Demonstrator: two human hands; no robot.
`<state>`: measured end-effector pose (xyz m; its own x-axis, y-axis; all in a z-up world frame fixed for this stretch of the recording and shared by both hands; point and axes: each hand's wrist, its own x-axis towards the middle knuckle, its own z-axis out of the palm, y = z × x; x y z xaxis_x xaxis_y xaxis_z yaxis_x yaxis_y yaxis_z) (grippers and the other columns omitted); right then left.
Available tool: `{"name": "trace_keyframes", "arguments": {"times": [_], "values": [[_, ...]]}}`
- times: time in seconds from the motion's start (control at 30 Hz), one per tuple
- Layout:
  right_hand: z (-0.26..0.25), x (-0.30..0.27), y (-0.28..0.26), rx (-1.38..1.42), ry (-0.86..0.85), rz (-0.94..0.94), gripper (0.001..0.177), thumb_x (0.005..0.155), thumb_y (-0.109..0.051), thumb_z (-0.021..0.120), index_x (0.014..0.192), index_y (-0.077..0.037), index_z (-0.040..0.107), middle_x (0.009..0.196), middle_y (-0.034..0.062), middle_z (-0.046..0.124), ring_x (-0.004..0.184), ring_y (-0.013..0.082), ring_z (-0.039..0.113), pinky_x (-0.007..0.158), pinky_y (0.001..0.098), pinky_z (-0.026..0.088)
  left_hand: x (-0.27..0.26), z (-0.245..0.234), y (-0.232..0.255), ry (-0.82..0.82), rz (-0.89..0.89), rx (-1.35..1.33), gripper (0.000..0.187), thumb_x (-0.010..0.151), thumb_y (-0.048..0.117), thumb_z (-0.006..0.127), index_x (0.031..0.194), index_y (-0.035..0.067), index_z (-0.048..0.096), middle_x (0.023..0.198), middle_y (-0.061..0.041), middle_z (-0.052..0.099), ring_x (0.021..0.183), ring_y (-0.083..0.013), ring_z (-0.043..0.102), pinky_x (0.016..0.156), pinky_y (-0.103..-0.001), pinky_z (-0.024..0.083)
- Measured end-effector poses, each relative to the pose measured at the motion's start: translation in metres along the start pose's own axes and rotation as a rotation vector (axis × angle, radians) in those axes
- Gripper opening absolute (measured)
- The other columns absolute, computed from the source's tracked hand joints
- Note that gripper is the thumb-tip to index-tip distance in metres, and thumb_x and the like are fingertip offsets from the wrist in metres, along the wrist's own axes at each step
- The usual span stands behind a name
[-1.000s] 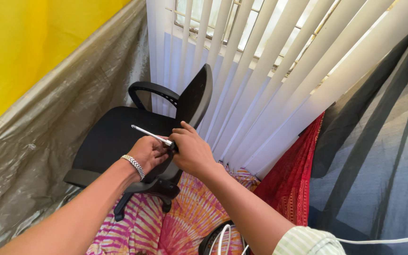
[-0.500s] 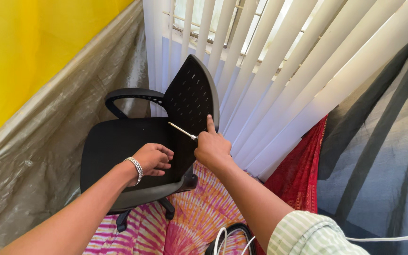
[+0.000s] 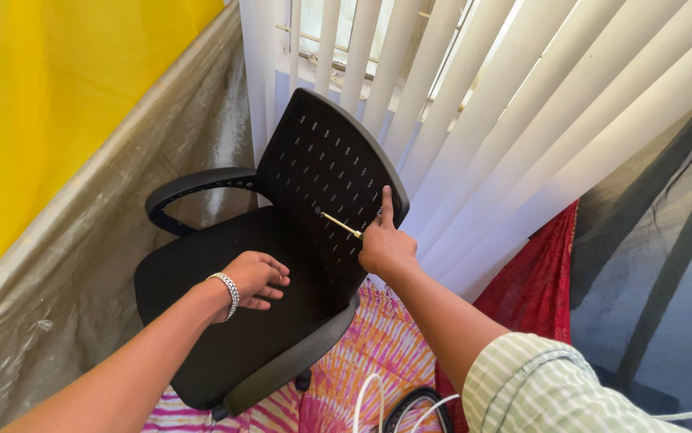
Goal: The person uses a screwdriver to tighten screws on the armrests of a black office chair. They work on both sides, then flip the chair to check the seat and backrest before setting it upright.
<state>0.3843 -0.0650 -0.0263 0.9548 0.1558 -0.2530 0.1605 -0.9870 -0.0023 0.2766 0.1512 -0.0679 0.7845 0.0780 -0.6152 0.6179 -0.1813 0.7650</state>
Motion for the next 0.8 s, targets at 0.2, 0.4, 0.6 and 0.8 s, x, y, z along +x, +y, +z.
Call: {"name": "trace_keyframes", "arguments": {"times": [0.2,0.4,0.6,0.8], "values": [[-0.006,0.036,-0.013,-0.009,-0.036,0.004,0.067,0.087,-0.014,0.063,0.146,0.010,0.042,0.168,0.0150,-0.032,0.111,0.0360,0.070,0.081,0.0438,0.057,0.023,-0.019,0.007,0.012,-0.029,-0.018,0.028,0.096,0.014,0.057,0.120,0.007,0.067,0.115,-0.006,0.074,0.097,-0.0196,0.072,0.088,-0.042,0.060],[-0.009,0.076,-0.023,0.031,0.035,-0.054,0.060,0.088,-0.011,0.059,0.143,0.010,0.046,0.167,0.0155,-0.033,0.111,0.0369,0.070,0.080,0.0430,0.056,0.044,-0.029,0.019,0.073,-0.080,-0.030,0.031,0.098,0.017,0.054,0.125,0.009,0.066,0.116,-0.007,0.075,0.099,-0.0186,0.072,0.089,-0.041,0.060],[-0.029,0.117,-0.031,0.049,-0.043,-0.102,0.058,0.086,-0.007,0.057,0.143,0.006,0.049,0.171,0.0060,-0.029,0.115,0.0340,0.068,0.082,0.0421,0.057,0.066,-0.033,0.052,0.125,-0.107,-0.095,0.032,0.098,0.015,0.055,0.126,0.006,0.066,0.117,-0.007,0.074,0.100,-0.0209,0.072,0.088,-0.042,0.060],[-0.043,0.155,-0.043,0.122,-0.051,-0.180,0.064,0.085,-0.007,0.058,0.147,0.001,0.045,0.171,-0.0052,-0.025,0.117,0.0347,0.066,0.087,0.0428,0.056,0.079,-0.036,0.084,0.208,-0.106,-0.112,0.034,0.100,0.018,0.054,0.129,0.007,0.066,0.119,-0.009,0.075,0.105,-0.0221,0.073,0.091,-0.042,0.061]]}}
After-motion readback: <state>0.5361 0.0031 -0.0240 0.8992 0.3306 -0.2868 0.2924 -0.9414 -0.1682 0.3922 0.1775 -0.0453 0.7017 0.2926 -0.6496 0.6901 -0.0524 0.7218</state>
